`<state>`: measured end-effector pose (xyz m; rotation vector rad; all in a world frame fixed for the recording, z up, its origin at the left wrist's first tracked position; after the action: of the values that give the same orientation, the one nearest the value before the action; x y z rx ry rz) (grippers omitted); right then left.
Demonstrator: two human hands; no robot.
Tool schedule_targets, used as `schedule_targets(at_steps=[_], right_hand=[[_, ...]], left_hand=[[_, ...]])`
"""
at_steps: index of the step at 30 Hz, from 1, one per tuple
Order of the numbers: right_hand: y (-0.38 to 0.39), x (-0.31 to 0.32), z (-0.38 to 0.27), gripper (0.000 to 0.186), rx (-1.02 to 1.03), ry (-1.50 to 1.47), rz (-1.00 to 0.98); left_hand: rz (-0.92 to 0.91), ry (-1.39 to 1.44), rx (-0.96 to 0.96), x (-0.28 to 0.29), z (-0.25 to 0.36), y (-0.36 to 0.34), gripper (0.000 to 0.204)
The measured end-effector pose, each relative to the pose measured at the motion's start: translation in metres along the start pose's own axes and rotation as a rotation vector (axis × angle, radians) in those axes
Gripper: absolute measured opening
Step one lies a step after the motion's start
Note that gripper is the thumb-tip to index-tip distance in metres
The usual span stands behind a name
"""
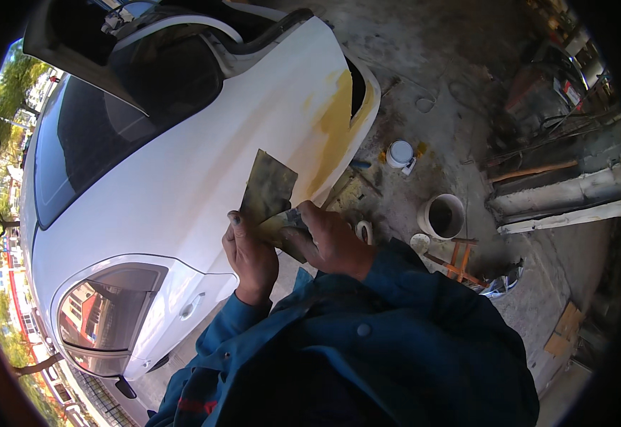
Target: The person applies yellow body filler to the rear quarter panel of a white car using a small putty knife, spreading it evenly over the surface. The person repeatedly scoops filler from a larger putty knife and smooths it onto the panel.
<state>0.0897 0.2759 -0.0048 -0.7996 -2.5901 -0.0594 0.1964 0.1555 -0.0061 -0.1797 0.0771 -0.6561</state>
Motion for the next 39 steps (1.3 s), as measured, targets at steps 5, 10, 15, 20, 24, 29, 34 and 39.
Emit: schedule_targets(at_steps=[5,10,15,20,24,29,34,39], right_hand=[[-0.004,0.039,0.028,0.032,-0.068,-0.408,0.233],[-0.007,0.087,0.040,0.023,-0.222,-0.648,0.566],[0.007,0.079,0.033,0.019,-0.187,-0.662,0.483],[0.030,0.065,0.014,0.020,-0.061,-0.193,0.364],[0.047,0.069,0.033,0.032,-0.011,0.138,0.236],[0.080,0.094,0.006,0.046,0.101,0.399,0.484],[0.077,0.092,0.048,0.040,0.019,0.500,0.483],[0.155,0.161,0.289,0.014,-0.593,0.507,0.715]], left_hand=[[0.106,-0.020,0.069,0.012,-0.004,-0.005,0.066],[0.103,0.516,0.308,-0.018,-0.015,0.021,0.060],[0.041,0.586,0.361,-0.038,-0.024,0.031,0.055],[0.057,0.654,0.409,-0.042,-0.027,0.027,0.050],[0.103,0.631,0.377,-0.047,-0.030,0.023,0.050],[-0.148,0.234,0.291,-0.058,-0.052,0.028,0.047],[-0.400,0.071,0.193,-0.105,-0.076,0.055,0.040],[-0.494,-0.062,0.218,-0.135,-0.080,0.048,0.041]])
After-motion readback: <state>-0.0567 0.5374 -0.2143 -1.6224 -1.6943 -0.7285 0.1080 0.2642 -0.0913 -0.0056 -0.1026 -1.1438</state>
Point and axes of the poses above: each hand's wrist, its own y-axis away from the middle knuckle, its own x-axis out of the back of the hand, z = x × y, the point moved 9 cm from there along -y, towards the middle knuckle, and after that the axes turned 13 degrees about -x, right-handed, at the moved point
